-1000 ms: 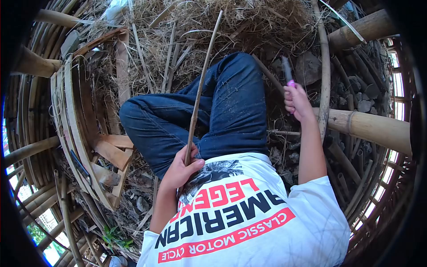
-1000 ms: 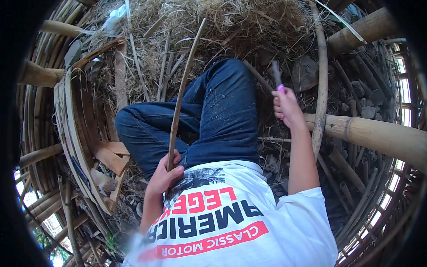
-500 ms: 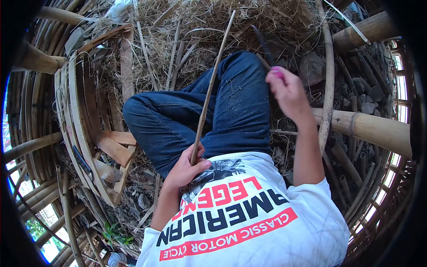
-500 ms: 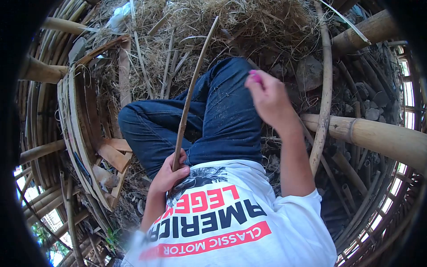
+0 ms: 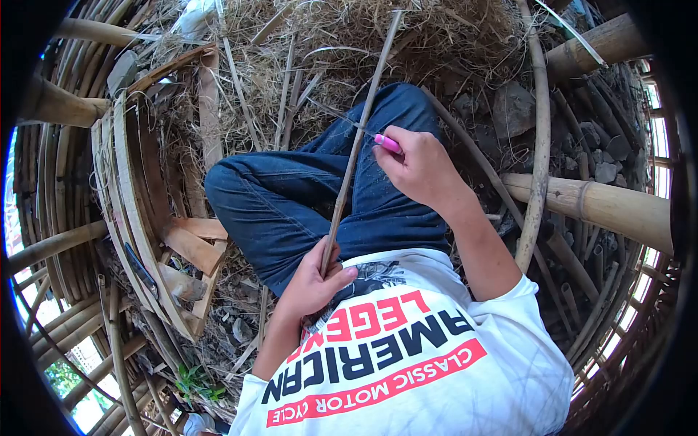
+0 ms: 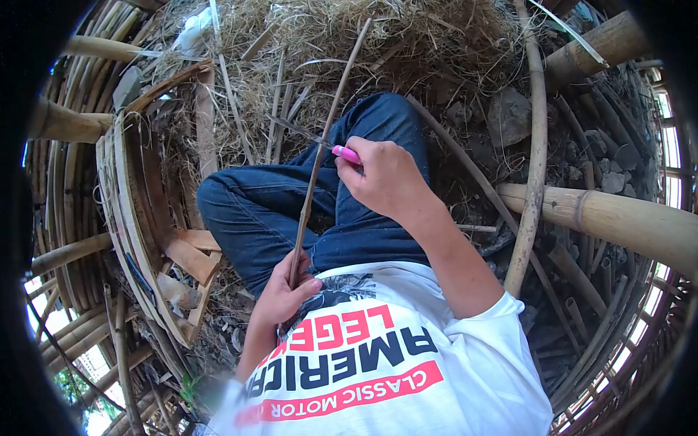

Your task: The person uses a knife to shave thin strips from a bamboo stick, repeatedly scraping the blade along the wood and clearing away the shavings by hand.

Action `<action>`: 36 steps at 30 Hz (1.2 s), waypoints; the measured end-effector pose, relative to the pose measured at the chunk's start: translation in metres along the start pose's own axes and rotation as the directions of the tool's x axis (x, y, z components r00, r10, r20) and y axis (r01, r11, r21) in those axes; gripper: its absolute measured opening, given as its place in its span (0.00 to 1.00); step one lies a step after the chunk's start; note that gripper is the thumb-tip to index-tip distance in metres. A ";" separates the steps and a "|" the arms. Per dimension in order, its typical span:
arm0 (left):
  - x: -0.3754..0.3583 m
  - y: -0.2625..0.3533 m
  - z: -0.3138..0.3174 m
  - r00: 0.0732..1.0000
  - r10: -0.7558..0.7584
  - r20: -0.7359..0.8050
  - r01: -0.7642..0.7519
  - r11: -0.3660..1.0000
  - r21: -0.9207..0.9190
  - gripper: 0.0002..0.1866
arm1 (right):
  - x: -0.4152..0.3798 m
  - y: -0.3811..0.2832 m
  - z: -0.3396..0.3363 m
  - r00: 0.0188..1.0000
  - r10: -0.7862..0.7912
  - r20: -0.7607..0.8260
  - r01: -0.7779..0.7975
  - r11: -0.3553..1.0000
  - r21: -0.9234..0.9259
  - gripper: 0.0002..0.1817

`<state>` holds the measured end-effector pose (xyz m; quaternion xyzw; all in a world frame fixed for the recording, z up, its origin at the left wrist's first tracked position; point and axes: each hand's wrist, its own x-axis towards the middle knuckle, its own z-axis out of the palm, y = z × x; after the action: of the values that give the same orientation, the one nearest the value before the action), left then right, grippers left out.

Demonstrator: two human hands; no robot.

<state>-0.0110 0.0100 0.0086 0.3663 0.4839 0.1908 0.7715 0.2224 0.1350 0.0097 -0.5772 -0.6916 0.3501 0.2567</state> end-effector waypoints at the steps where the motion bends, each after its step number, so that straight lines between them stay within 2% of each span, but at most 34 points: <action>1: 0.000 0.000 0.003 0.992 0.105 -0.073 -0.092 0.982 0.168 0.16 | -0.001 0.001 -0.001 1.000 -0.016 -0.025 0.016 1.000 -0.007 0.12; 2: 0.000 0.001 0.005 0.967 0.219 -0.127 -0.166 0.927 0.336 0.13 | -0.001 0.002 -0.002 1.000 -0.015 -0.025 0.015 1.000 -0.007 0.12; 3: -0.002 0.003 0.007 0.968 0.218 -0.127 -0.165 0.928 0.335 0.13 | -0.001 0.002 -0.004 1.000 0.006 -0.020 -0.006 1.000 -0.030 0.12; 5: -0.007 0.013 0.011 0.946 0.235 -0.224 -0.093 0.858 0.505 0.14 | -0.002 0.001 -0.007 0.999 0.027 -0.016 -0.028 0.998 -0.052 0.13; 6: -0.009 0.019 0.014 0.946 0.233 -0.223 -0.093 0.859 0.504 0.14 | -0.002 0.001 -0.007 0.999 0.027 -0.019 -0.028 0.998 -0.060 0.13; 8: -0.012 0.029 0.021 0.932 0.237 -0.275 -0.010 0.775 0.632 0.14 | -0.002 0.001 -0.008 0.999 0.028 -0.020 -0.029 0.997 -0.067 0.13; 11: -0.013 0.027 0.026 0.927 0.205 -0.315 0.058 0.751 0.658 0.16 | -0.003 0.000 -0.008 0.999 0.010 -0.049 -0.018 0.987 -0.159 0.14; 15: -0.010 0.024 0.028 0.932 0.213 -0.292 0.074 0.679 0.730 0.15 | -0.009 0.007 -0.013 0.994 0.112 -0.017 -0.112 0.953 -0.282 0.16; 18: -0.012 0.026 0.024 0.964 0.097 -0.247 0.149 0.571 0.807 0.15 | -0.023 0.022 -0.007 0.975 0.217 0.053 -0.190 0.928 -0.320 0.18; 21: -0.014 0.017 0.016 0.982 0.005 -0.190 0.158 0.533 0.831 0.15 | -0.044 0.042 0.015 0.950 0.294 0.110 -0.245 0.914 -0.322 0.20; 24: -0.014 0.020 0.017 0.982 -0.057 -0.178 0.180 0.542 0.821 0.15 | -0.062 0.047 0.020 0.914 0.363 0.179 -0.335 0.927 -0.169 0.22; 25: -0.013 0.022 0.017 0.982 -0.071 -0.176 0.186 0.536 0.823 0.16 | -0.065 0.048 0.021 0.909 0.371 0.188 -0.340 0.923 -0.180 0.22; 28: -0.011 0.022 0.015 0.979 -0.095 -0.178 0.200 0.568 0.798 0.16 | -0.069 0.051 0.021 0.927 0.315 0.204 -0.333 0.941 0.057 0.19; 34: -0.008 0.023 0.018 0.967 -0.140 -0.211 0.251 0.629 0.736 0.16 | -0.064 0.065 0.019 0.959 0.206 0.193 -0.234 0.963 0.135 0.18; 36: -0.007 0.020 0.020 0.963 -0.153 -0.222 0.268 0.637 0.723 0.16 | -0.067 0.065 0.021 0.956 0.216 0.198 -0.246 0.958 0.144 0.18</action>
<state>0.0043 0.0110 0.0329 0.5766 0.6116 -0.0906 0.5341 0.2601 0.0707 -0.0510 -0.5965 -0.6078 0.4855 0.1977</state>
